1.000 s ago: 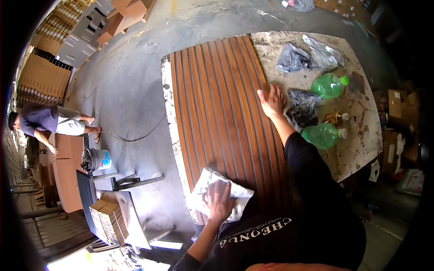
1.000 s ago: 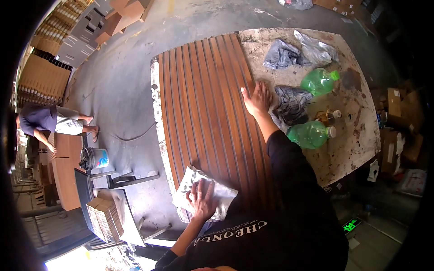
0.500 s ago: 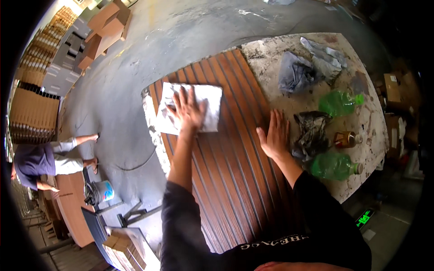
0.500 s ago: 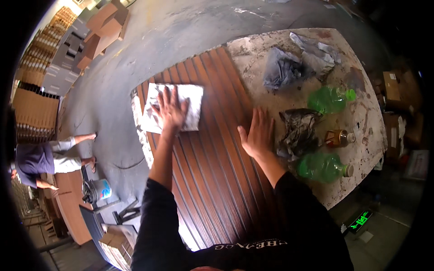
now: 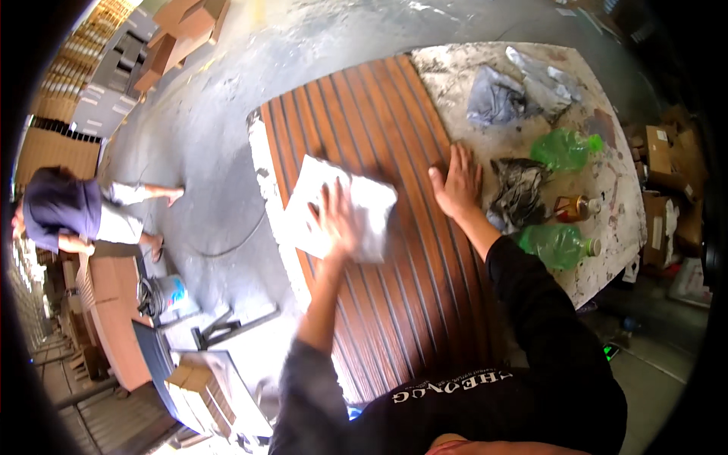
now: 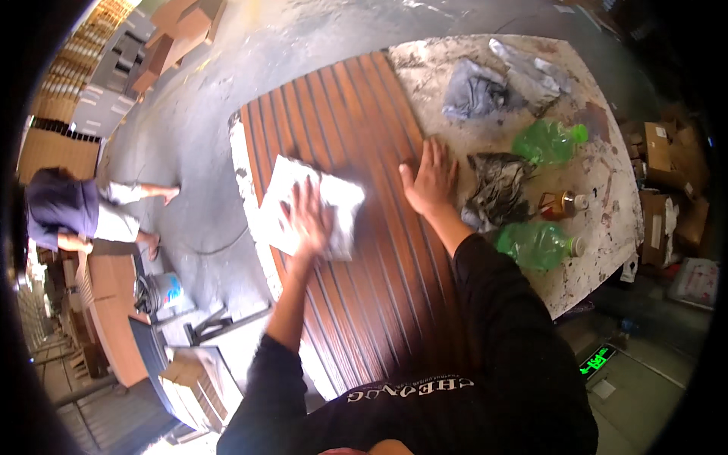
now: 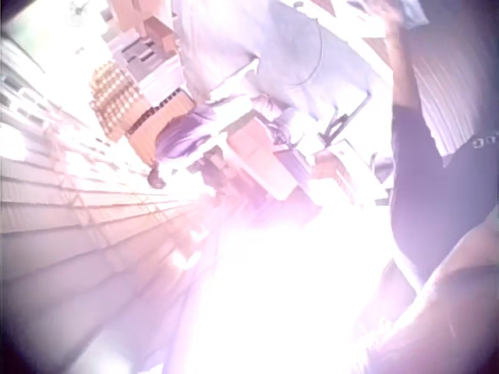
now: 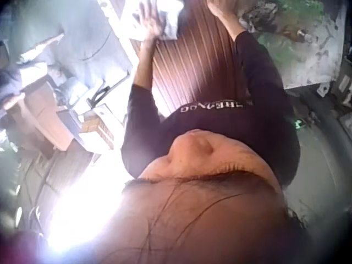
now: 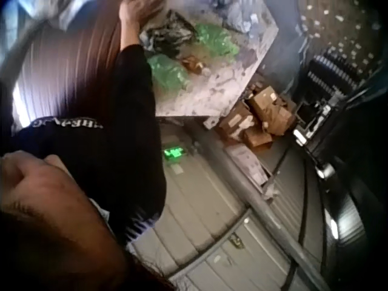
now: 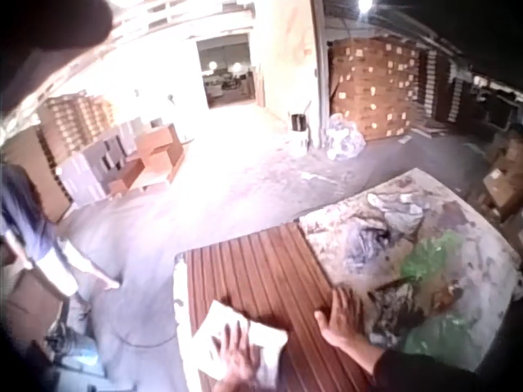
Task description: The person applies liquid from a green plastic bottle onto a cloth and wipes a slatted wooden panel on a workbench by hand.
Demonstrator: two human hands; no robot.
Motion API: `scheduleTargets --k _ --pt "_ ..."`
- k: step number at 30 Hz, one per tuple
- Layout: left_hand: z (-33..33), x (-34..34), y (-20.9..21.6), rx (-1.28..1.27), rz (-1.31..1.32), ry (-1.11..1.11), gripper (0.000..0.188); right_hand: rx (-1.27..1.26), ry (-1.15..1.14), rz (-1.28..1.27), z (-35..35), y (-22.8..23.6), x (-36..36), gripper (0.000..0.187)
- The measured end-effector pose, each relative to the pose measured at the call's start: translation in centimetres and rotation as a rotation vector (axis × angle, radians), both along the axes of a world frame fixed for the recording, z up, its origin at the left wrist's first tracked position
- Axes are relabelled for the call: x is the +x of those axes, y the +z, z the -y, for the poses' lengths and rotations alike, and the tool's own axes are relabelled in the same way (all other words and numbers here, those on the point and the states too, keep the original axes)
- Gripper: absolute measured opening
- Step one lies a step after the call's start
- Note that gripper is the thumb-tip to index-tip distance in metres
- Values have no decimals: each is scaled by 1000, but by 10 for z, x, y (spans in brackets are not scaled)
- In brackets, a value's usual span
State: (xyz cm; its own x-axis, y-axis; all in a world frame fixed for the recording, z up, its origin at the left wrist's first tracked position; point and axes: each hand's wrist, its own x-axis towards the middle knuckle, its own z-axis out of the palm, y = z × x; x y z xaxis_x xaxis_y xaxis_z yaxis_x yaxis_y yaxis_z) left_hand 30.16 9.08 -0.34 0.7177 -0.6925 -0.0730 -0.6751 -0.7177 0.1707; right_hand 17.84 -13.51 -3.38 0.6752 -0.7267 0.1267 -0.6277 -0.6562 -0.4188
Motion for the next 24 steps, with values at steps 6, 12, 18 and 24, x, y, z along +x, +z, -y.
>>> scheduleTargets --k 6,12,18,24 --pt "-167 -266 0 64 -205 16 69 -47 9 -84 -7 7 6 73" --pt "-123 -199 1 113 -274 55 79 -42 16 -157 -12 0 -2 72" --pt "-5 -24 11 206 -23 142 78 -65 35 -177 -7 2 -12 73" --pt "5 49 0 -53 203 233 71 -39 72 -123 -19 5 6 73"
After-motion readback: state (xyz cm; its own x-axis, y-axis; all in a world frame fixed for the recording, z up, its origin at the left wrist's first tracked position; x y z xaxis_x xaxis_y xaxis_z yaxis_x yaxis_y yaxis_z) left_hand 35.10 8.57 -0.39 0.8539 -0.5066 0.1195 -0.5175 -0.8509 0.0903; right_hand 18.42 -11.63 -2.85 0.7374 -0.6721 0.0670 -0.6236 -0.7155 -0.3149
